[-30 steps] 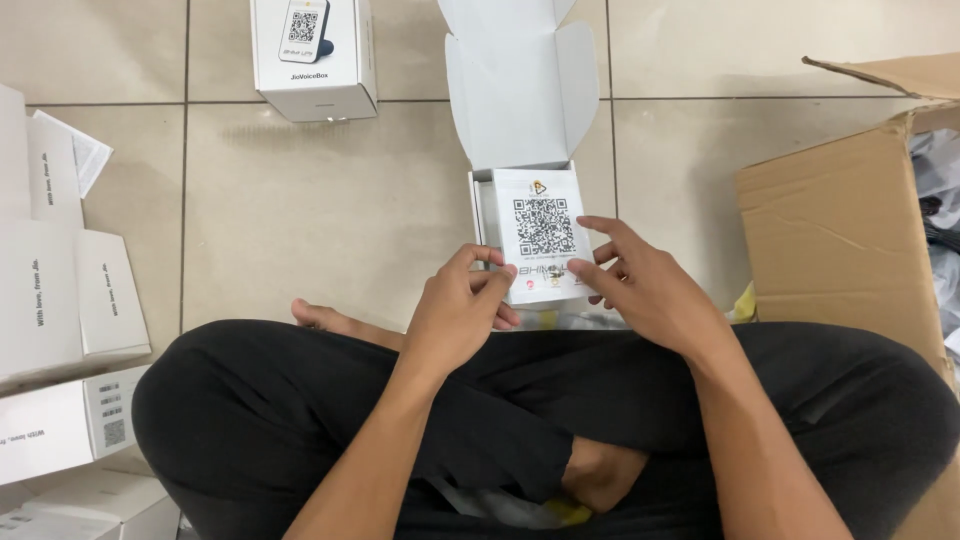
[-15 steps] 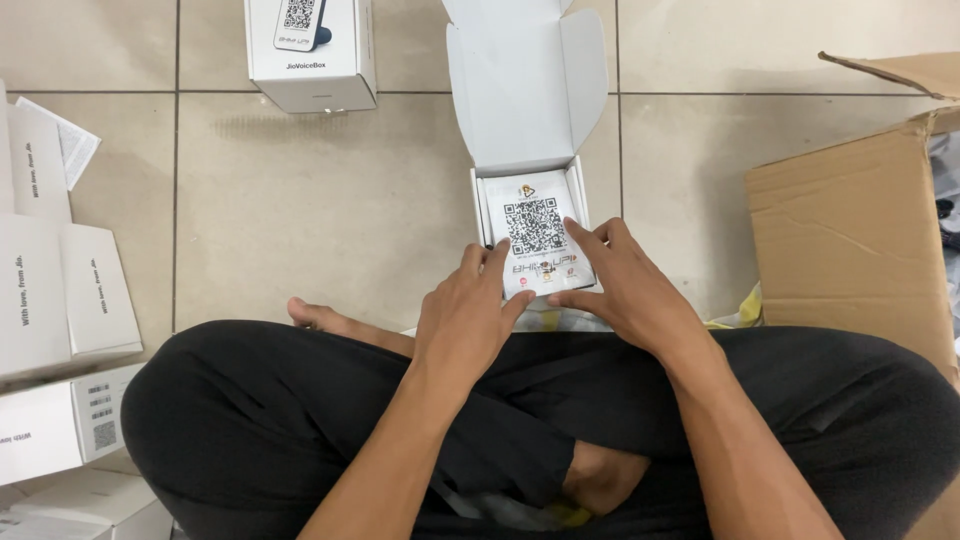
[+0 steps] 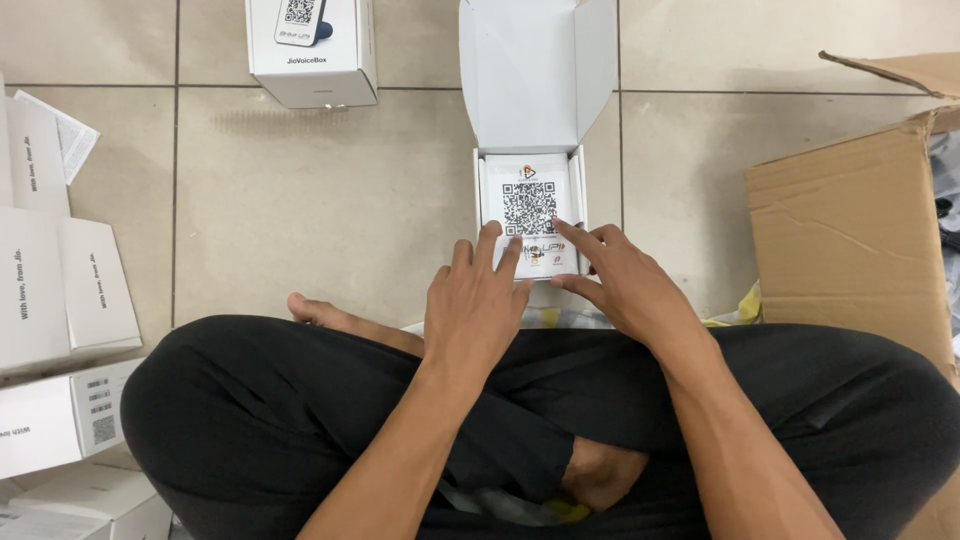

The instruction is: The person packs electronic device boxes with power cables and QR code stickers.

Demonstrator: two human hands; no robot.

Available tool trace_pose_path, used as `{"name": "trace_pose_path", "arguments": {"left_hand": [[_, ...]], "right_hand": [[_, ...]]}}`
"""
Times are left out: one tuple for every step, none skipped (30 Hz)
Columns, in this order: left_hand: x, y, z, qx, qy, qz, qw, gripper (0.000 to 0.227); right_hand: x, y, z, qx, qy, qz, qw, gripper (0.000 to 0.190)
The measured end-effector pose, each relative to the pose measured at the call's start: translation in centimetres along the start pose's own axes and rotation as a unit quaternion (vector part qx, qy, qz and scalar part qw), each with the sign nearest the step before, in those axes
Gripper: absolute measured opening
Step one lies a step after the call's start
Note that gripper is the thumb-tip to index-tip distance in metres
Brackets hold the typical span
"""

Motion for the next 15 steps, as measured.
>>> {"name": "trace_pose_path", "arguments": {"left_hand": [[0.3,0.0,0.1,0.000,0.000,0.000,1.000,0.051],[0.6,0.0,0.1,0.008,-0.012,-0.008,1.000,0.055],[0.8,0.0,0.1,0.016,-0.024,-0.016,0.999,0.060],[0.8,-0.2,0.1,0.016,-0.024,-0.016,0.999,0.060],[0.9,-0.4,0.2,0.009,-0.018,0.014,1.000,0.065],[1.0,-0.5,0.3,0.001,-0.011,0.044,0.999,0.070],[0.7,-0.6,0.2,0.001,-0.011,0.044,0.999,0.070],[0.4,-0.7,0.2,-0.002,-0.007,0.045,0.999,0.077],[0.1,-0.9,0.2,-0.005,-0.003,0.046,0.999,0.084],[0.2,-0.9,0.4,-0.005,-0.003,0.046,0.999,0.084],[0.5,-0.9,0.5,-0.010,-0.016,0.075,0.997,0.085],[0.8,-1.0,0.7,-0.014,-0.029,0.103,0.994,0.086],[0.9,-1.0,0.7,-0.014,-0.028,0.103,0.994,0.086],[1.0,-1.0,0.8,-0.013,-0.018,0.093,0.995,0.087],[1.1,-1.0,0.8,-0.013,-0.007,0.082,0.996,0.088]], "right_hand": [[0.1,-0.1,0.0,0.000,0.000,0.000,1.000,0.071],[0.2,-0.1,0.0,-0.002,0.013,0.003,1.000,0.075],[0.3,-0.1,0.0,-0.004,0.026,0.006,1.000,0.080],[0.1,-0.1,0.3,-0.004,0.026,0.005,1.000,0.080],[0.0,0.0,0.6,-0.002,0.044,0.010,0.999,0.086],[-0.1,0.0,0.9,0.001,0.062,0.014,0.998,0.092],[0.2,-0.1,0.7,0.001,0.062,0.014,0.998,0.092],[0.4,-0.2,0.5,-0.004,0.078,0.010,0.997,0.096],[0.7,-0.4,0.3,-0.008,0.093,0.005,0.996,0.100],[0.9,-0.4,0.2,-0.008,0.093,0.006,0.996,0.100],[1.1,-0.4,0.1,-0.017,0.101,0.003,0.995,0.102],[1.2,-0.4,0.1,-0.025,0.110,0.000,0.994,0.104],[1.3,-0.4,-0.1,-0.025,0.110,-0.001,0.994,0.104],[1.3,-0.4,-0.1,-0.028,0.108,-0.002,0.994,0.105],[1.3,-0.4,-0.2,-0.032,0.107,-0.003,0.994,0.105]]}}
Point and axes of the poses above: each hand's wrist, its own y-axis away from the middle knuckle, its own x-axis out of the palm, z = x × y, the point moved 3 cm from there along -y, towards the middle knuckle, and after that the axes turned 6 degrees about x, right-handed, at the moved point
